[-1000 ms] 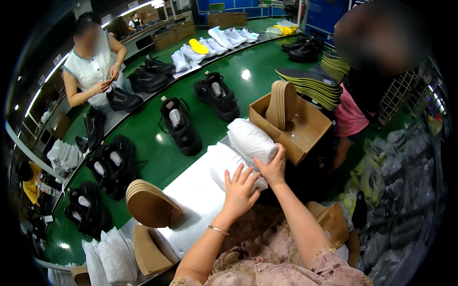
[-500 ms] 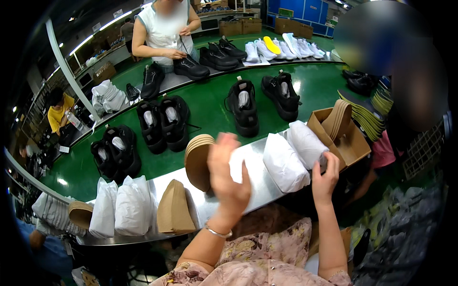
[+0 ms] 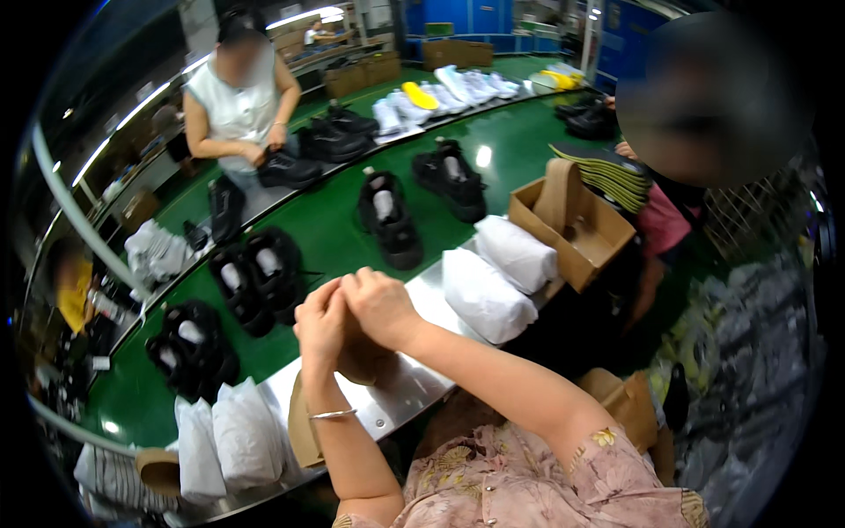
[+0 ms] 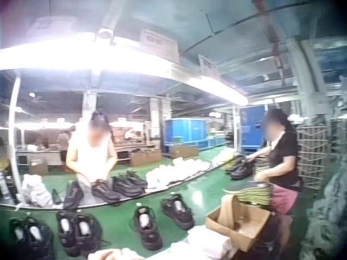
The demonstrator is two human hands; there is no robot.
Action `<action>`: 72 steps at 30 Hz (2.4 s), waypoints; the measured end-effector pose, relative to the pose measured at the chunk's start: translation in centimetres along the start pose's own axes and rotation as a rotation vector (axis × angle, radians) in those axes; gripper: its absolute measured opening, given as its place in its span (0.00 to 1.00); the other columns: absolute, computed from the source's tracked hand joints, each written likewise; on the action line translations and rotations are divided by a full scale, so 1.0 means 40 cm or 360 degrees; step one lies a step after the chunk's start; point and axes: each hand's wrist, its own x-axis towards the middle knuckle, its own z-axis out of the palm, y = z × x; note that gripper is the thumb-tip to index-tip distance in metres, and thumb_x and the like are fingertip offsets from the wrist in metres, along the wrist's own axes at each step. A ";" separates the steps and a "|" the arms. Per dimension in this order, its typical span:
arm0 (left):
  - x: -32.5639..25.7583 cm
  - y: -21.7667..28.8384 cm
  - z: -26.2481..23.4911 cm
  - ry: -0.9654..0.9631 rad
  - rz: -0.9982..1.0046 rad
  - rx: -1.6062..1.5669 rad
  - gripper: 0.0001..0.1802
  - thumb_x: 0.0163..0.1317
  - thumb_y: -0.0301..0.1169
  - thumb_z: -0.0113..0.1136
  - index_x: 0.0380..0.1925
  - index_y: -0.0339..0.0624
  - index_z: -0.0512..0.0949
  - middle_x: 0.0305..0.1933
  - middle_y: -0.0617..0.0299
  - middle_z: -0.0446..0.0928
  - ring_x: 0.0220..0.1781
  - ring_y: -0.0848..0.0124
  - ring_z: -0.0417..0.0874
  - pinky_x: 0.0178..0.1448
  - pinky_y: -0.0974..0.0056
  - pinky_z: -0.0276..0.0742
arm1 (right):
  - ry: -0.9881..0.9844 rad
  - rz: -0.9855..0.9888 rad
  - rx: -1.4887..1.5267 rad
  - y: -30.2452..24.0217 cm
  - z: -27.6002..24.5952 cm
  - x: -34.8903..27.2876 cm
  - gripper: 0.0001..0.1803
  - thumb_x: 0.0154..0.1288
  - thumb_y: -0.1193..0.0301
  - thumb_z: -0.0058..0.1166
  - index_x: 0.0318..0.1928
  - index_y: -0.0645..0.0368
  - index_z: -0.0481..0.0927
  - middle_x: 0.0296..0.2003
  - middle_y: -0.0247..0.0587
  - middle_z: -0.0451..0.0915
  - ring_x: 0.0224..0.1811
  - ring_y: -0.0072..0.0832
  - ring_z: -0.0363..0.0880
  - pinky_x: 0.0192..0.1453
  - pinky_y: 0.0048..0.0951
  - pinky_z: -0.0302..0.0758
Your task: The person stuffs a shoe with paper by hand, then wraps a shoe insert in paper and places it onto a table.
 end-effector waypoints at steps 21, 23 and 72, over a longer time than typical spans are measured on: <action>-0.005 0.051 0.014 -0.0174 -0.0212 -0.0816 0.12 0.57 0.25 0.53 0.40 0.33 0.78 0.36 0.61 0.78 0.37 0.75 0.77 0.43 0.73 0.71 | 0.0063 -0.0007 0.0113 0.033 -0.016 -0.013 0.05 0.49 0.75 0.50 0.30 0.60 0.70 0.24 0.42 0.72 0.27 0.35 0.77 0.29 0.28 0.76; 0.006 0.054 0.012 -0.0175 -0.0252 -0.0799 0.12 0.56 0.24 0.52 0.40 0.33 0.78 0.36 0.61 0.79 0.37 0.74 0.77 0.43 0.73 0.72 | 0.0044 -0.0089 0.0051 0.034 -0.015 -0.013 0.05 0.49 0.75 0.50 0.29 0.60 0.70 0.24 0.42 0.72 0.27 0.34 0.77 0.28 0.28 0.76; -0.194 0.293 0.242 -0.0935 0.0331 -0.0568 0.22 0.68 0.38 0.46 0.49 0.28 0.72 0.52 0.51 0.74 0.55 0.67 0.73 0.62 0.66 0.62 | 0.0397 0.0775 0.1517 0.251 -0.581 -0.558 0.06 0.61 0.75 0.52 0.37 0.65 0.78 0.37 0.44 0.80 0.38 0.28 0.78 0.43 0.26 0.74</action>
